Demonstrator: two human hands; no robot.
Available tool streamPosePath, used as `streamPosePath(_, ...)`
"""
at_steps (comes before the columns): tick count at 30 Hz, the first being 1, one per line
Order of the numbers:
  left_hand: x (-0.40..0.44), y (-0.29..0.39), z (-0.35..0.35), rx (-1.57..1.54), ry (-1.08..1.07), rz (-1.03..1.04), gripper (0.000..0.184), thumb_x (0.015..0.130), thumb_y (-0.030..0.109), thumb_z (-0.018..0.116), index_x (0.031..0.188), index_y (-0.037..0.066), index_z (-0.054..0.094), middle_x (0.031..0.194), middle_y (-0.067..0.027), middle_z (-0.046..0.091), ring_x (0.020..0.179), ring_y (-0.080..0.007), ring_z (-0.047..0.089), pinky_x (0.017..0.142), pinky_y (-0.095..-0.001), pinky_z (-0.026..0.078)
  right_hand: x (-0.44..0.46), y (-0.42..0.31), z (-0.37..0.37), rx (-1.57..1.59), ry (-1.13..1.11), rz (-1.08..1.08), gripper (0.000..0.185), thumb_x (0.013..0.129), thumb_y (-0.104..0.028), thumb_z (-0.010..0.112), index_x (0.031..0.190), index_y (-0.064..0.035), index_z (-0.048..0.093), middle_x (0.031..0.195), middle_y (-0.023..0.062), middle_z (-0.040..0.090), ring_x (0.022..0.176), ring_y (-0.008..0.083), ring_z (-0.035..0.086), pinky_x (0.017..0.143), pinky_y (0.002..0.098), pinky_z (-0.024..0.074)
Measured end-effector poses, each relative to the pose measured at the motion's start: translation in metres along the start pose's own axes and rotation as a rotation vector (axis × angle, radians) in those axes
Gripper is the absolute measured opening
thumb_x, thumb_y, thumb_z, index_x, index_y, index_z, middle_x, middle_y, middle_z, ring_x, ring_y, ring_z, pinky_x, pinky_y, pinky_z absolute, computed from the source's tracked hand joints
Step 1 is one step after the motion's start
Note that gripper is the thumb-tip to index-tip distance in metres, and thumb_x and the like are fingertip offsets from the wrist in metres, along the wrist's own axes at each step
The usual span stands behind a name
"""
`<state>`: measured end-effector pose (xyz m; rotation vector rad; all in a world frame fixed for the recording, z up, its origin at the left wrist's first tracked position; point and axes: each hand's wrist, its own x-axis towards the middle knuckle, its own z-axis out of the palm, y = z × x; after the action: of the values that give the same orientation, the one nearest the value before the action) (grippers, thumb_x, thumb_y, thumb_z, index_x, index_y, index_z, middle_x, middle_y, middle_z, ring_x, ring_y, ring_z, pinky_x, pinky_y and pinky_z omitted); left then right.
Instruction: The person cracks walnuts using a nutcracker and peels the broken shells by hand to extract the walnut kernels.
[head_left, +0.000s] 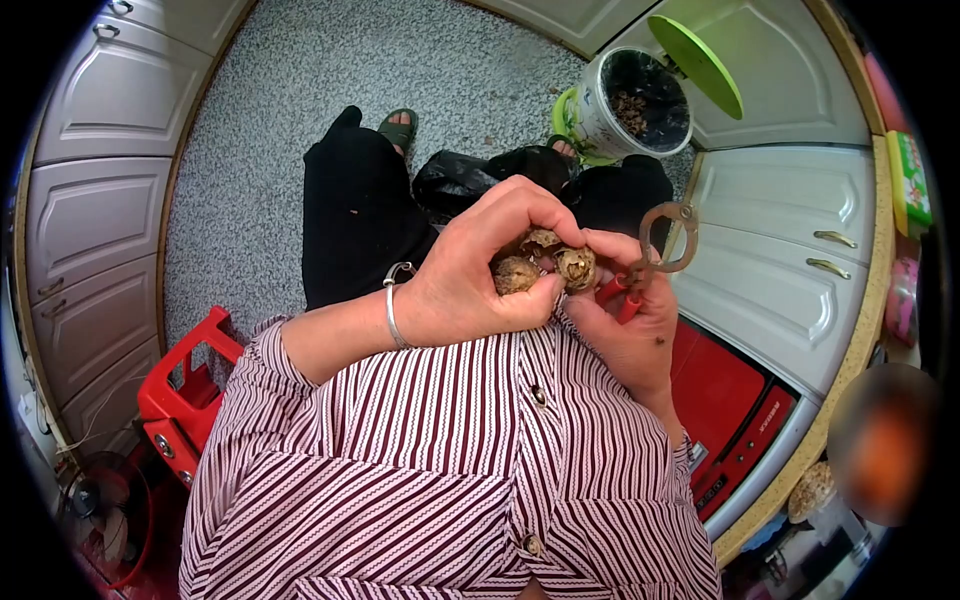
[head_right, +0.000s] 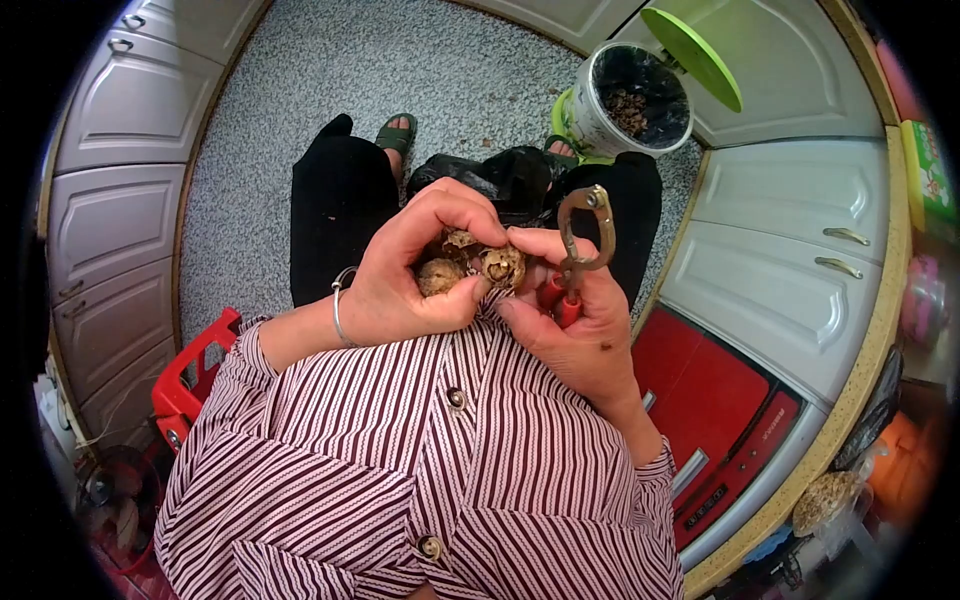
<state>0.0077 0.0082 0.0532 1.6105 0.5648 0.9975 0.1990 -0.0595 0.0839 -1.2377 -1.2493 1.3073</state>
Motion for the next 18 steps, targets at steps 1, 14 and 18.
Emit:
streamPosePath(1,0.000,0.000,0.000,0.000,0.000,-0.001,0.036,0.076,0.005,0.067,0.110,0.003,0.057,0.107,-0.0079,0.055,0.102,-0.0165,0.055,0.092,-0.0304,0.046,-0.001,0.001,-0.002,-0.005,0.003,0.026,0.046,0.082,0.013,0.066,0.125,-0.0019,0.057,0.104,0.0011,0.060,0.083,0.0034,0.054,0.072,0.0166,0.0444)
streamPosePath(14,0.000,0.014,0.003,-0.605,-0.001,-0.684,0.026,0.092,0.009,0.057,0.118,0.003,0.055,0.096,-0.0035,0.062,0.055,-0.0027,0.049,0.049,-0.0171,0.041,-0.002,0.003,-0.005,0.309,0.110,0.338,0.031,0.090,-0.001,0.061,0.121,0.0020,0.057,0.090,0.0018,0.062,0.069,0.0036,0.053,0.062,0.0177,0.0448)
streamPosePath(18,0.001,0.014,0.003,-0.650,0.009,-0.700,0.026,0.093,0.008,0.056,0.118,0.002,0.055,0.095,-0.0037,0.063,0.055,-0.0029,0.050,0.048,-0.0168,0.041,0.002,-0.001,-0.002,0.342,0.164,0.412,0.031,0.091,-0.003,0.061,0.121,0.0026,0.057,0.083,0.0013,0.060,0.063,0.0036,0.049,0.057,0.0183,0.0412)
